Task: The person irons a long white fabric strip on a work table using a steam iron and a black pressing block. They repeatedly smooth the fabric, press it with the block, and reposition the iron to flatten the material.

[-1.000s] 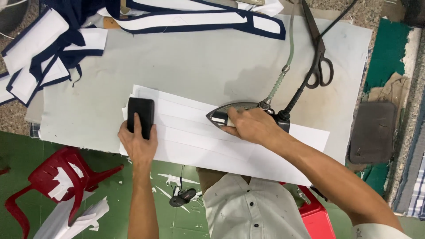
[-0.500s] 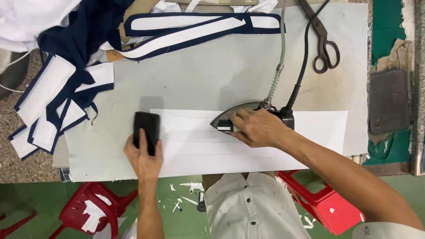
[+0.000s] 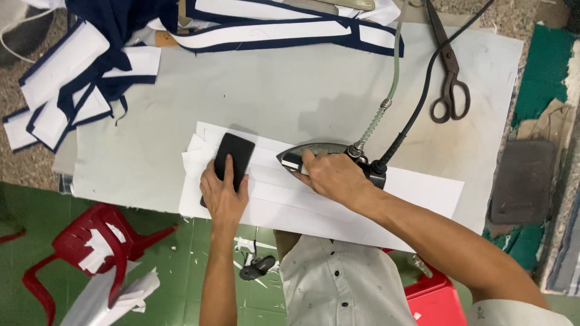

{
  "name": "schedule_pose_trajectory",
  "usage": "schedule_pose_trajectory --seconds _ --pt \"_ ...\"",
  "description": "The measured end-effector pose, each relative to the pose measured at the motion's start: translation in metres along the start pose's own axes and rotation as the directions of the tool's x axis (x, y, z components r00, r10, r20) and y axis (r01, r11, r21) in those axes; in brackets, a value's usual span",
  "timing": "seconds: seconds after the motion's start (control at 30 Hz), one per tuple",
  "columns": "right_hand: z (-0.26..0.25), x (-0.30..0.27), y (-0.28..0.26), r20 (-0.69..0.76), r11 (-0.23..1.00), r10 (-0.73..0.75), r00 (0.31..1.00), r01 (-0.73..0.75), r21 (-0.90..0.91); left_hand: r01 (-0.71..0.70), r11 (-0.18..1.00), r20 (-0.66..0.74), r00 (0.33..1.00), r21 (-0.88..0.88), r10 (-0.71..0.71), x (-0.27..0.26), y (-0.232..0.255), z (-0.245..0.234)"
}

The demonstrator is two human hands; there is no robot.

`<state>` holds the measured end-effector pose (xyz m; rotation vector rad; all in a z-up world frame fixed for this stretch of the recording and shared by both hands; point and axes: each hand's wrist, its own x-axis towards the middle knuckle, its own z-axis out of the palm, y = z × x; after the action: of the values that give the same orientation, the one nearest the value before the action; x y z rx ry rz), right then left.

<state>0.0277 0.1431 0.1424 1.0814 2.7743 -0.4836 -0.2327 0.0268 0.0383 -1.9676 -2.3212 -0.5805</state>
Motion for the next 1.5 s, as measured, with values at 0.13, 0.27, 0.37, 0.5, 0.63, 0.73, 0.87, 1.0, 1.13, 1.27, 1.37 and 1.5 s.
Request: schedule_pose_trajectory --seconds 0.13,0.27,0.37,0.5,0.63,0.73,0.87,1.0,1.13,1.27,1.37,1.5 --pt "-0.002 -0.011 0.015 0.006 0.998 -0.054 0.999 0.054 0.020 0.035 0.999 -0.029 0.999 0.033 -0.034 -0.004 0.005 0.001" --pt "-0.009 -0.026 0.029 0.044 0.997 -0.067 0.997 0.065 0.046 0.027 0.996 -0.035 0.999 0.080 -0.024 -0.005 0.005 0.003" --pt "-0.009 -0.037 0.037 0.070 0.997 -0.065 0.995 0.062 0.043 0.010 0.996 -0.052 0.999 0.091 -0.006 -0.005 0.006 0.003" --pt "-0.013 -0.046 0.042 0.104 0.998 -0.053 0.993 0.049 0.047 -0.002 0.995 -0.066 0.998 0.099 0.009 -0.005 0.007 0.001" --pt "-0.016 -0.047 0.041 0.105 0.999 -0.040 0.994 0.039 0.016 0.011 0.997 -0.067 0.998 0.080 -0.006 -0.003 0.008 0.001" --pt "-0.014 -0.046 0.043 0.142 0.998 -0.027 0.989 0.018 0.067 -0.009 0.999 -0.087 0.996 0.038 0.012 -0.003 0.005 0.001" --pt "-0.014 -0.047 0.041 0.094 0.998 -0.011 0.996 0.004 0.070 0.000 1.000 -0.089 0.996 -0.015 -0.001 -0.005 0.004 0.002" --pt "-0.004 -0.050 0.041 0.016 0.999 0.009 1.000 -0.010 0.032 -0.019 0.999 -0.074 0.997 -0.033 0.016 -0.004 -0.001 0.001" --pt "-0.006 -0.050 0.037 0.071 0.997 0.060 0.996 -0.063 0.043 -0.023 0.997 -0.030 0.999 -0.073 0.021 -0.005 -0.003 0.001" --pt "-0.003 -0.053 0.039 0.068 0.994 0.082 0.994 -0.087 0.072 -0.005 0.999 0.005 1.000 -0.037 0.005 -0.008 -0.005 0.005" --pt "-0.005 -0.052 0.043 0.035 0.993 0.081 0.996 -0.084 0.079 0.009 1.000 0.038 0.999 -0.026 -0.008 -0.004 -0.004 0.002" --pt "-0.014 -0.059 0.051 0.106 0.973 0.146 0.984 -0.162 0.166 0.012 0.993 0.152 0.988 -0.117 0.006 -0.008 0.013 -0.002"
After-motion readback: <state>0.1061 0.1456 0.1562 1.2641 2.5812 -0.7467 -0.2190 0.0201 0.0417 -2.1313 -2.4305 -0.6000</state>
